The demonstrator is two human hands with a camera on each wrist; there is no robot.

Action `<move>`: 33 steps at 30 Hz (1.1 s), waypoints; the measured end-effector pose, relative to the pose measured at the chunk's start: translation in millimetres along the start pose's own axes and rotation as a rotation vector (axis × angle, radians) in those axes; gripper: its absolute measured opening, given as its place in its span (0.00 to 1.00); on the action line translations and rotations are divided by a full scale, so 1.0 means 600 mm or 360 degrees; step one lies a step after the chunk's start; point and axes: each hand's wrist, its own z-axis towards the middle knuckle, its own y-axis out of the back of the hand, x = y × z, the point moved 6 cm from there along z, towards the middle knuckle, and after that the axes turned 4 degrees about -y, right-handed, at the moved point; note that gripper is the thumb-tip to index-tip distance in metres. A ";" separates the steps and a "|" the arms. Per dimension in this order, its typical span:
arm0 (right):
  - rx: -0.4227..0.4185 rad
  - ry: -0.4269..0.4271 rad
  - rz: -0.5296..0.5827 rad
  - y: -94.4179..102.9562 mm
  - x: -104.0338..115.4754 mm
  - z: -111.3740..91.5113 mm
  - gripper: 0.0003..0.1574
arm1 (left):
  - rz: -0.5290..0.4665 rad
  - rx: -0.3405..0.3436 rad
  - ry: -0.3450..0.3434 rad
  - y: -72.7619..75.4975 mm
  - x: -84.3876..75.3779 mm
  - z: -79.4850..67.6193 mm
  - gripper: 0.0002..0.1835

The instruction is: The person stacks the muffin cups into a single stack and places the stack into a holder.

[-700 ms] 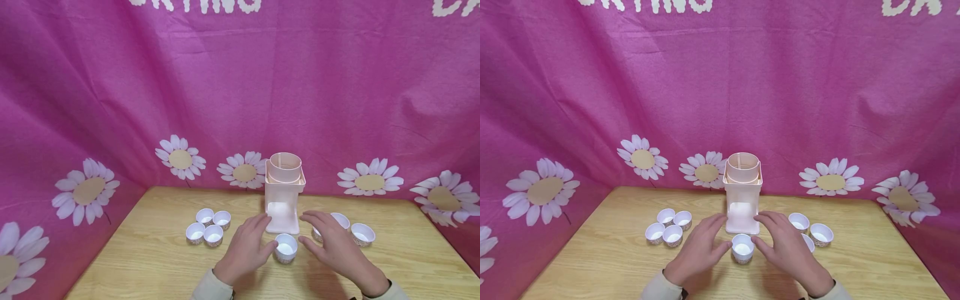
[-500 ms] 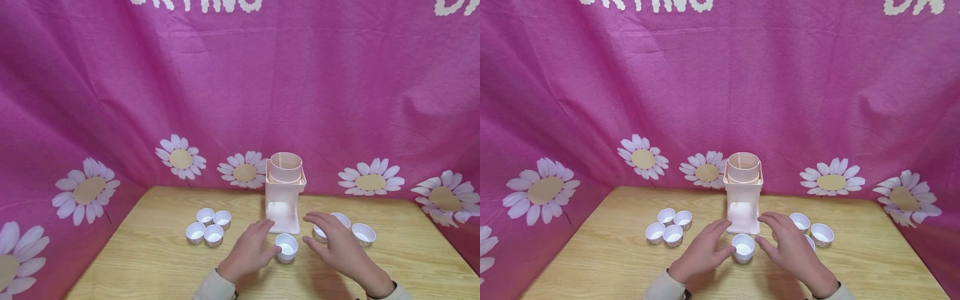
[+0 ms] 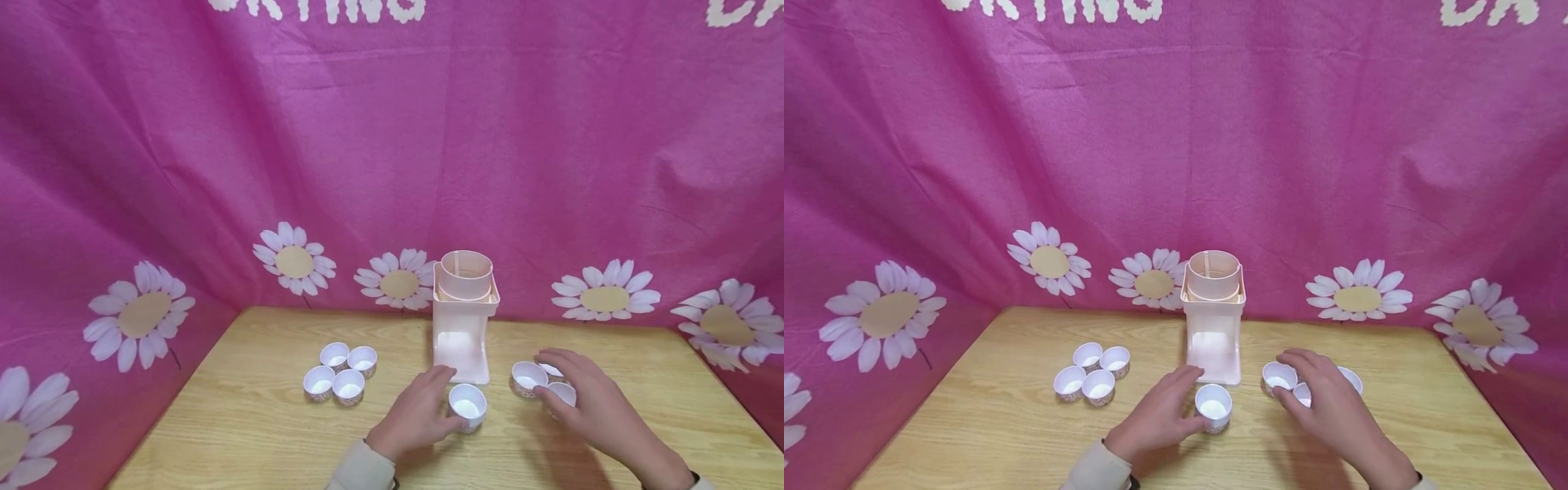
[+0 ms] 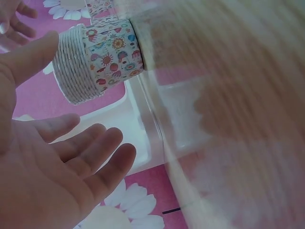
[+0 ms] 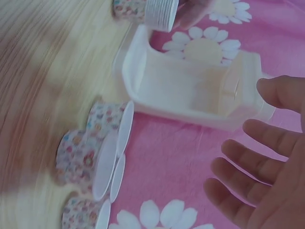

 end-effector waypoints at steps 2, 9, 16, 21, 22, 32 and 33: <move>0.0001 0.0010 0.0001 0.003 -0.010 -0.005 0.32 | -0.0018 0.0007 0.0006 -0.005 0.001 0.002 0.43; 0.0083 -0.0038 -0.0089 0.008 -0.048 -0.020 0.29 | -0.0067 0.0014 -0.0004 -0.015 -0.001 0.010 0.41; 0.0248 -0.0064 -0.0180 -0.003 -0.091 -0.014 0.28 | -0.0095 0.0085 0.0033 -0.014 0.008 0.022 0.33; 0.0270 -0.0057 -0.0196 -0.005 -0.127 -0.006 0.30 | -0.0095 0.0093 0.0083 -0.012 0.016 0.024 0.32; 0.0276 -0.0056 -0.0201 -0.006 -0.133 -0.005 0.31 | -0.0097 0.0091 0.0088 -0.011 0.017 0.024 0.32; 0.0446 -0.0108 -0.0179 -0.039 -0.175 -0.005 0.33 | -0.0122 0.0091 0.0119 -0.011 0.028 0.023 0.32; 0.0457 -0.0113 -0.0167 -0.045 -0.179 -0.007 0.33 | -0.0124 0.0091 0.0114 -0.013 0.029 0.023 0.32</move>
